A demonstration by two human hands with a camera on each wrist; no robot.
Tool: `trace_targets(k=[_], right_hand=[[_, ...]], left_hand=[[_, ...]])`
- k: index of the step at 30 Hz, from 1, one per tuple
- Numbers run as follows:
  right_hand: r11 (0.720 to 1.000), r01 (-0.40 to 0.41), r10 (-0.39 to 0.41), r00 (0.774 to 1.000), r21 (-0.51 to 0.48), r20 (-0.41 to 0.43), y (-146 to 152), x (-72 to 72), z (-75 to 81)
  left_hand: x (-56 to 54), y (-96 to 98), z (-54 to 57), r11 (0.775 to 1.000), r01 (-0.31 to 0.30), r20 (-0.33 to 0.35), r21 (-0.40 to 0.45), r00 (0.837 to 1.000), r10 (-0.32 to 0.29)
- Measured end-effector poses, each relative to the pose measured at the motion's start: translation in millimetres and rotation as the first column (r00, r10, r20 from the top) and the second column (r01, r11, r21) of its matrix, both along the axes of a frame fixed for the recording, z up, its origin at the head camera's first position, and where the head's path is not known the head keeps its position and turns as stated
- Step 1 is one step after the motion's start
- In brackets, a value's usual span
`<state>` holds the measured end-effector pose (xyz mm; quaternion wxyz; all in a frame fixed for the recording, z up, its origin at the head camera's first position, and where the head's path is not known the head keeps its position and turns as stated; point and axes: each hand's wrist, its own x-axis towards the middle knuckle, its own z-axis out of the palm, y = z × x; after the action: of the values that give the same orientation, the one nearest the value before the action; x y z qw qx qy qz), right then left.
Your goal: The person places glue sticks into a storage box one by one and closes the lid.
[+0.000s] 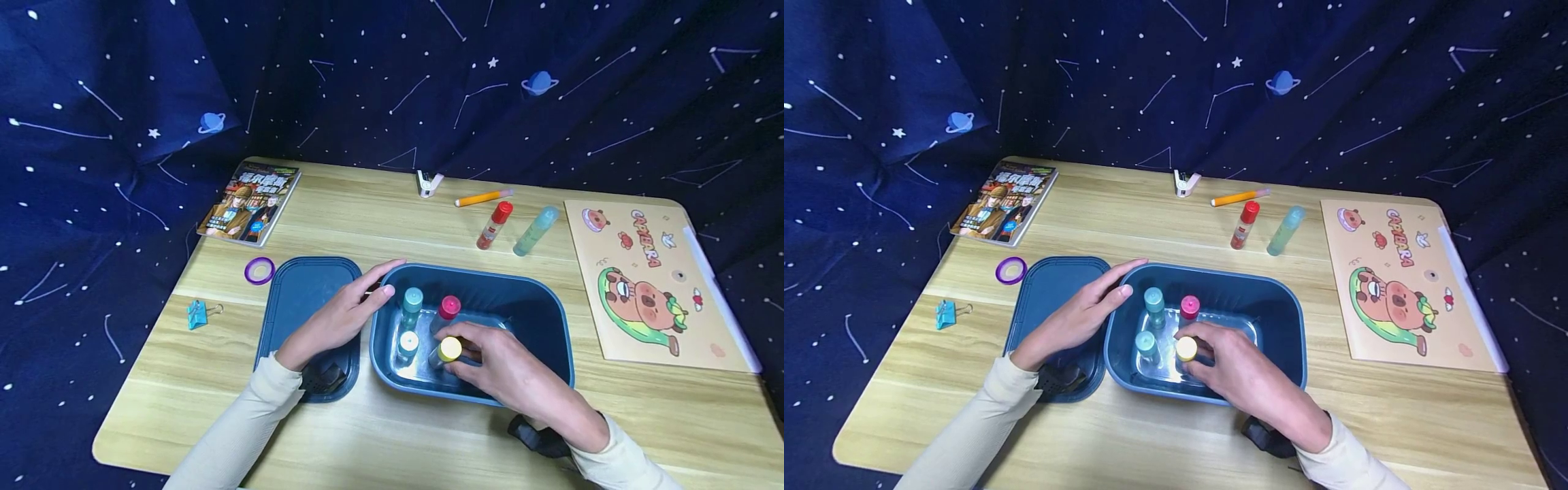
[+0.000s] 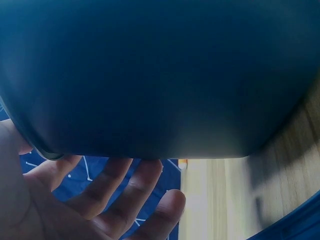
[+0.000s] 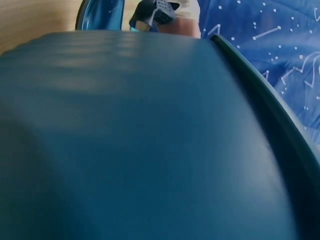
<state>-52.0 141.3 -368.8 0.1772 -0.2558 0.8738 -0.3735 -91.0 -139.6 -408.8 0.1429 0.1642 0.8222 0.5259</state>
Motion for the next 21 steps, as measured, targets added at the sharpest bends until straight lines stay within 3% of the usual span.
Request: trace_targets(k=[6, 10, 12, 14, 17, 19, 21], right_hand=[[0.993, 0.075, -0.08, 0.995, 0.091, 0.052, 17, 3.4, 21.2], [0.984, 0.176, -0.175, 0.982, 0.004, -0.077, 46, 4.0, 43.4], [0.962, 0.244, -0.262, 0.95, -0.122, -0.172, 63, -3.0, 51.2], [0.907, 0.337, -0.394, 0.889, -0.251, -0.231, 80, -15.3, 53.0], [0.77, 0.474, -0.58, 0.798, -0.428, -0.161, 103, -42.3, 40.7], [0.699, 0.56, -0.664, 0.739, -0.445, -0.114, 115, -60.3, 23.0], [0.66, 0.622, -0.708, 0.702, -0.421, -0.073, 124, -76.5, 3.0]], left_hand=[[0.3, 0.3, 1.0, 1.0, -0.001, 0.0, 0.004, 1.0, 0.001], [0.7, 0.2, 1.7, 1.0, -0.004, -0.004, 0.006, 1.0, 0.004], [0.9, 0.1, 1.5, 1.0, -0.006, -0.003, 0.006, 1.0, 0.006], [0.9, 0.0, 1.3, 1.0, -0.008, -0.005, 0.003, 1.0, 0.008], [0.7, 0.4, 0.9, 1.0, -0.011, -0.005, -0.003, 1.0, 0.011], [0.6, 0.8, 0.8, 1.0, -0.01, -0.006, -0.006, 1.0, 0.01], [0.7, 1.5, 0.7, 1.0, -0.008, -0.006, -0.009, 1.0, 0.008]])
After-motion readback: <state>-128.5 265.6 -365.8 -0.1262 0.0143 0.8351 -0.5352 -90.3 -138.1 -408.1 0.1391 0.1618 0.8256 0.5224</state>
